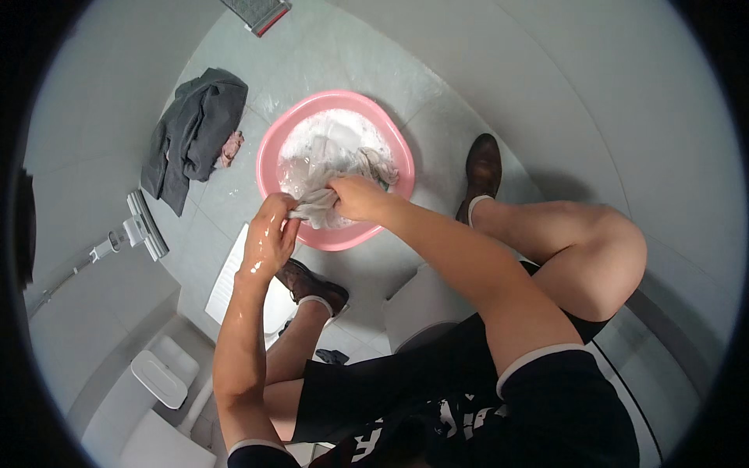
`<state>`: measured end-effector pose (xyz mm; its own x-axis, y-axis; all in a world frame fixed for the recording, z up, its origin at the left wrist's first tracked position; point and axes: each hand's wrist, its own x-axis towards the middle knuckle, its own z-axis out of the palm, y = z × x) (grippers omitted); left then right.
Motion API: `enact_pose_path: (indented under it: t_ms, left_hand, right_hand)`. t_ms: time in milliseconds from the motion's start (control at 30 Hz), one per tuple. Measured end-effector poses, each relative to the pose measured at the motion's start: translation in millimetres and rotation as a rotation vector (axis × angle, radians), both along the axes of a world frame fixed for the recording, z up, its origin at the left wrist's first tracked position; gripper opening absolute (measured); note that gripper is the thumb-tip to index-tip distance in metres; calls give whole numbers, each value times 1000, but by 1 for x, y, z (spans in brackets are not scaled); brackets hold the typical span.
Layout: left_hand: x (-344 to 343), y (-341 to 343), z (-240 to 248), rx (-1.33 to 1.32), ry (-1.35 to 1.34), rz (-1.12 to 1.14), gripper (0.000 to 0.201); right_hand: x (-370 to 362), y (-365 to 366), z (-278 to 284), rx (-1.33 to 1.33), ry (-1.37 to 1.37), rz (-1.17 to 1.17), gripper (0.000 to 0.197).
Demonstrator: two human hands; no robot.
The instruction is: The person hand-washes a white shirt in a pink basin with soapy water, scrubbing the fabric with a small turquoise brush and turning the garment over to wash different parts.
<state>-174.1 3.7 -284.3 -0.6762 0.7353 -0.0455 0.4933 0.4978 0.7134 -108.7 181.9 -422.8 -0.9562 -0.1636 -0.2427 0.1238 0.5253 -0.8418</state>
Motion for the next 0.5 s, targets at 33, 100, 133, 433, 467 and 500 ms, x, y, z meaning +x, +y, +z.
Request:
enact_pose_path:
  t_ms: [33, 100, 133, 433, 467, 500]
  left_hand:
    - [1, -7, 1, -54, 12, 59, 21]
    - [1, -31, 0, -173, 21, 183, 22]
    - [-3, -37, 5, -158, 12, 249, 19]
    - [-17, -60, -47, 720, -921, 782, 15]
    - [-12, -50, -60, 906, -1006, 888, 16]
    - [-10, -29, -84, 995, -1118, 988, 18]
  right_hand:
    - [-5, 3, 4, 20, -31, -40, 32]
    - [-12, 9, 23, 48, -106, -113, 32]
    - [-17, 16, 37, 21, -112, -87, 31]
    - [-51, 45, 70, -505, -215, -165, 25]
    - [-53, 41, 64, -552, -218, -203, 27]
    - [-40, 25, 45, -565, -42, -306, 37]
